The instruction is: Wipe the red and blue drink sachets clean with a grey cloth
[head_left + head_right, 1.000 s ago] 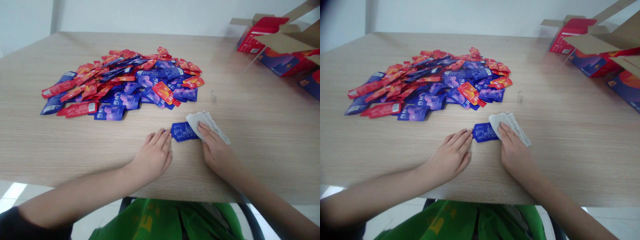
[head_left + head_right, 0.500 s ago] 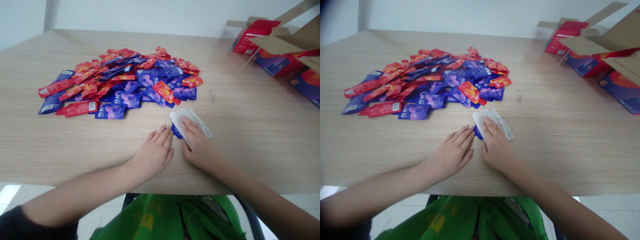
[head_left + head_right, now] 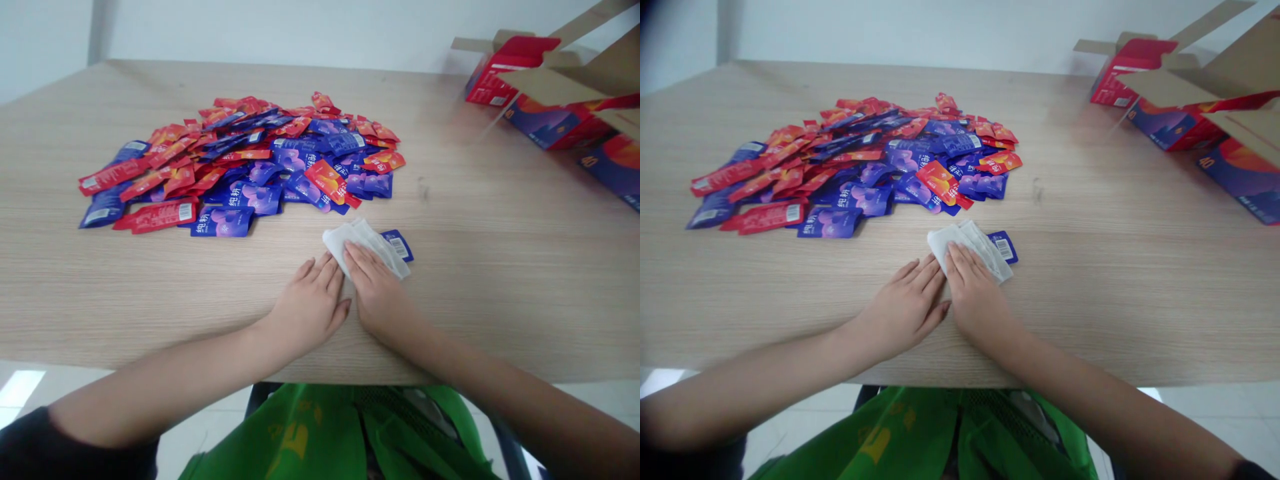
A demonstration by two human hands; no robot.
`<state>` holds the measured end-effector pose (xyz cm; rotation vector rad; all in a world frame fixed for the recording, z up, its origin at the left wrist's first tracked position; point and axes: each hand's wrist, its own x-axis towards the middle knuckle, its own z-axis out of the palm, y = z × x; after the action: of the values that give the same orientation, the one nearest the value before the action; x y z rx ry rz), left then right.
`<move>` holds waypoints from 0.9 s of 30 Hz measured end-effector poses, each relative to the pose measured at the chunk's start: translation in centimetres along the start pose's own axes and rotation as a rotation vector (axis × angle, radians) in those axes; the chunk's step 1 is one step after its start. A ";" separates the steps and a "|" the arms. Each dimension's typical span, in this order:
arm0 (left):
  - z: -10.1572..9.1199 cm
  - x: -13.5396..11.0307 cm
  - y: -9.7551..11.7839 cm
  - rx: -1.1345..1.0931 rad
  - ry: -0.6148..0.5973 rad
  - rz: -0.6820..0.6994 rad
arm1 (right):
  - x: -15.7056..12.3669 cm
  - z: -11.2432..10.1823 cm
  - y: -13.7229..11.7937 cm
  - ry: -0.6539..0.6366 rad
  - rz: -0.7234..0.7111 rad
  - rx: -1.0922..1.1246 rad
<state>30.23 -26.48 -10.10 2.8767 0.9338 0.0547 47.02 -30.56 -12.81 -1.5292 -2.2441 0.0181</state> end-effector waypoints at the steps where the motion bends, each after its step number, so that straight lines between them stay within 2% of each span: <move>1: 0.0 0.0 0.0 0.000 -0.005 -0.001 | -0.1 -0.2 0.1 -0.005 -0.001 0.002; 4: 0.0 0.0 0.1 0.006 -0.022 0.004 | -1.1 -1.1 1.6 0.015 0.043 -0.018; 10: -0.2 0.0 -0.3 0.007 -0.054 0.039 | -3.5 -2.9 5.4 0.043 0.235 -0.109; 13: -0.2 0.0 -0.5 -0.008 -0.080 0.063 | -3.5 -2.8 4.9 0.059 0.232 -0.088; 18: 0.0 0.0 -0.5 -0.023 -0.075 0.081 | -1.5 -1.3 0.8 -0.002 0.065 -0.058; 21: -0.1 -0.1 -0.3 -0.021 -0.072 0.079 | -1.0 -0.7 -0.3 -0.025 0.019 -0.093; 24: -0.1 -0.1 -0.3 -0.012 -0.065 0.084 | -1.7 -1.1 1.0 -0.042 0.040 -0.132; 27: 0.0 -0.2 -0.3 -0.002 -0.061 0.093 | -3.1 -2.0 3.7 -0.013 0.159 -0.196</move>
<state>29.94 -26.38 -10.10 2.9005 0.7890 -0.0236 51.97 -32.31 -12.89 -1.8119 -2.1824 -0.1496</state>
